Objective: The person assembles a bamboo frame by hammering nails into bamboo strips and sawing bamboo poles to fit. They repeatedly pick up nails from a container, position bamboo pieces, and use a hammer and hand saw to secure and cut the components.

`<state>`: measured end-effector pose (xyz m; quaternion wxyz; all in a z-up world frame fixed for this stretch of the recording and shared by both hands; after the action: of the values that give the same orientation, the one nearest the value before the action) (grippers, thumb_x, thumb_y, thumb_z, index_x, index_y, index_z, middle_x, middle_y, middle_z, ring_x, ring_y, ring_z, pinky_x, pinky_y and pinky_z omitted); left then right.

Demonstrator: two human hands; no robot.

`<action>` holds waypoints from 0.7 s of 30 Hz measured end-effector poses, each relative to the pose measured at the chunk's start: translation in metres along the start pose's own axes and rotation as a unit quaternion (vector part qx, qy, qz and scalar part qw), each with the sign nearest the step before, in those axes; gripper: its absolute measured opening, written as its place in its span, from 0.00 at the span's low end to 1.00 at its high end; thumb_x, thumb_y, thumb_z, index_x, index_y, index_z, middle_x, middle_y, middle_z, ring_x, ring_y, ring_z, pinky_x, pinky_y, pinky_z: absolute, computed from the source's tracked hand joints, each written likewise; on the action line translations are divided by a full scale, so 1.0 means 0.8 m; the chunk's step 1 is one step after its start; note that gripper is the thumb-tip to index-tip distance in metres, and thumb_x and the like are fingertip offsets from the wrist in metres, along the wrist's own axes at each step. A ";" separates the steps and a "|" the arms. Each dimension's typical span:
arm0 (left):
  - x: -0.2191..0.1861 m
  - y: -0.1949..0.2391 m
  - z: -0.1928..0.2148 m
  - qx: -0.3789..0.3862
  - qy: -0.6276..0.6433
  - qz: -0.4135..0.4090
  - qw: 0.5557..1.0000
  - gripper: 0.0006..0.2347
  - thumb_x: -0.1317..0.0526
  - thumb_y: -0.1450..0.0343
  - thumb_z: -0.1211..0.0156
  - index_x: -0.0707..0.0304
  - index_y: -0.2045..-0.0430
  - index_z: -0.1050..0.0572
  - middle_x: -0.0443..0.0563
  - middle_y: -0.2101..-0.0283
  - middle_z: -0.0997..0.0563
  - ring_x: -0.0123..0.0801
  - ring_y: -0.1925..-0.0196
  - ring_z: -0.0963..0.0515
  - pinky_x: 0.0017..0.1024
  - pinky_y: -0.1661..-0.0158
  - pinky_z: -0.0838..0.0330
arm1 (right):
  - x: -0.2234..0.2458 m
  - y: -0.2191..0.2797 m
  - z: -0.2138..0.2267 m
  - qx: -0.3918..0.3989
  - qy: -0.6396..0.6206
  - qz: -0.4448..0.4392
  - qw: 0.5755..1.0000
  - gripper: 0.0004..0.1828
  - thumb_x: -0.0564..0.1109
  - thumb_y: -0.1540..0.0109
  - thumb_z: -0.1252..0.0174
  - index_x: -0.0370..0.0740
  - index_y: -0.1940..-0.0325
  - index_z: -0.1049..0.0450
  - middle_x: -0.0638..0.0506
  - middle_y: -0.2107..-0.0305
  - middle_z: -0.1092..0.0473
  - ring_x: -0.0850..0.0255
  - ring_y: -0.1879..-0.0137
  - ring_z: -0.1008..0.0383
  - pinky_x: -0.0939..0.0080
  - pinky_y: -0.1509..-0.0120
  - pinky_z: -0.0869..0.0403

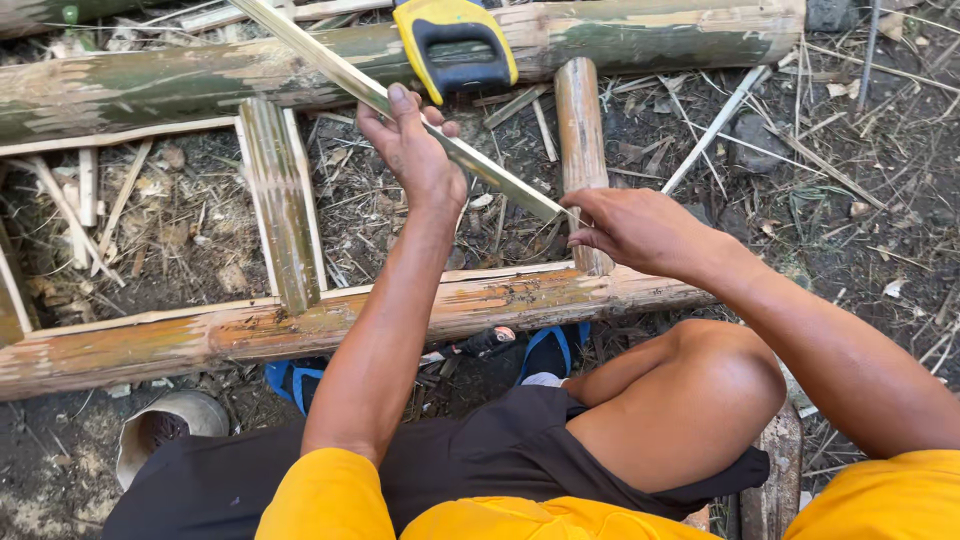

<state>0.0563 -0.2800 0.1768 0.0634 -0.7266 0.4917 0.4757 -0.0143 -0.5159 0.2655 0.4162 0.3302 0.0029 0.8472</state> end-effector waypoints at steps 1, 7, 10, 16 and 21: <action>0.000 0.001 0.006 -0.008 0.002 0.006 1.000 0.15 0.57 0.23 0.50 0.53 0.44 0.43 0.48 0.62 0.31 0.22 0.72 0.30 0.20 0.78 0.30 | 0.002 -0.002 -0.005 0.001 0.002 0.013 1.000 0.17 0.52 0.35 0.44 0.41 0.48 0.27 0.43 0.62 0.24 0.44 0.56 0.22 0.45 0.56 0.26; 0.031 0.017 0.028 0.085 -0.162 -0.014 0.983 0.22 0.56 0.21 0.50 0.52 0.31 0.43 0.49 0.66 0.29 0.23 0.75 0.33 0.23 0.80 0.35 | -0.003 -0.013 -0.039 0.023 0.131 0.090 0.987 0.08 0.43 0.39 0.44 0.47 0.56 0.25 0.50 0.67 0.24 0.48 0.58 0.21 0.48 0.56 0.24; 0.023 0.044 0.024 0.230 -0.494 -0.278 0.791 0.18 0.54 0.15 0.47 0.48 0.31 0.41 0.52 0.51 0.17 0.28 0.54 0.16 0.29 0.57 0.19 | -0.041 -0.025 -0.019 -0.046 0.139 0.053 0.988 0.14 0.39 0.41 0.43 0.49 0.52 0.24 0.51 0.66 0.24 0.49 0.59 0.20 0.50 0.56 0.24; 0.054 0.025 0.055 0.224 -0.384 -0.035 0.895 0.20 0.59 0.22 0.54 0.49 0.33 0.42 0.49 0.54 0.18 0.25 0.66 0.20 0.25 0.71 0.22 | -0.107 -0.031 0.062 -0.185 0.157 -0.058 0.968 0.45 0.51 0.42 0.32 0.31 0.27 0.42 0.34 0.47 0.27 0.42 0.46 0.25 0.48 0.49 0.25; 0.075 0.019 0.028 0.201 -0.392 -0.144 0.886 0.19 0.61 0.20 0.53 0.54 0.32 0.41 0.51 0.58 0.18 0.28 0.57 0.17 0.26 0.59 0.23 | -0.096 -0.120 0.050 -0.193 -0.161 -0.011 0.968 0.31 0.50 0.25 0.49 0.35 0.20 0.45 0.37 0.43 0.29 0.48 0.42 0.24 0.52 0.47 0.24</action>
<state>0.0346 -0.3144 0.1254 0.4638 -0.5155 0.4016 0.5983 0.1089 -0.5185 0.2270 0.4761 0.3755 -0.2236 0.7631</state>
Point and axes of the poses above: each hand's wrist, its own y-axis away from the middle knuckle, its own z-axis out of the back of the hand, x = y × z, the point moved 5 cm from there along -y, towards the middle knuckle
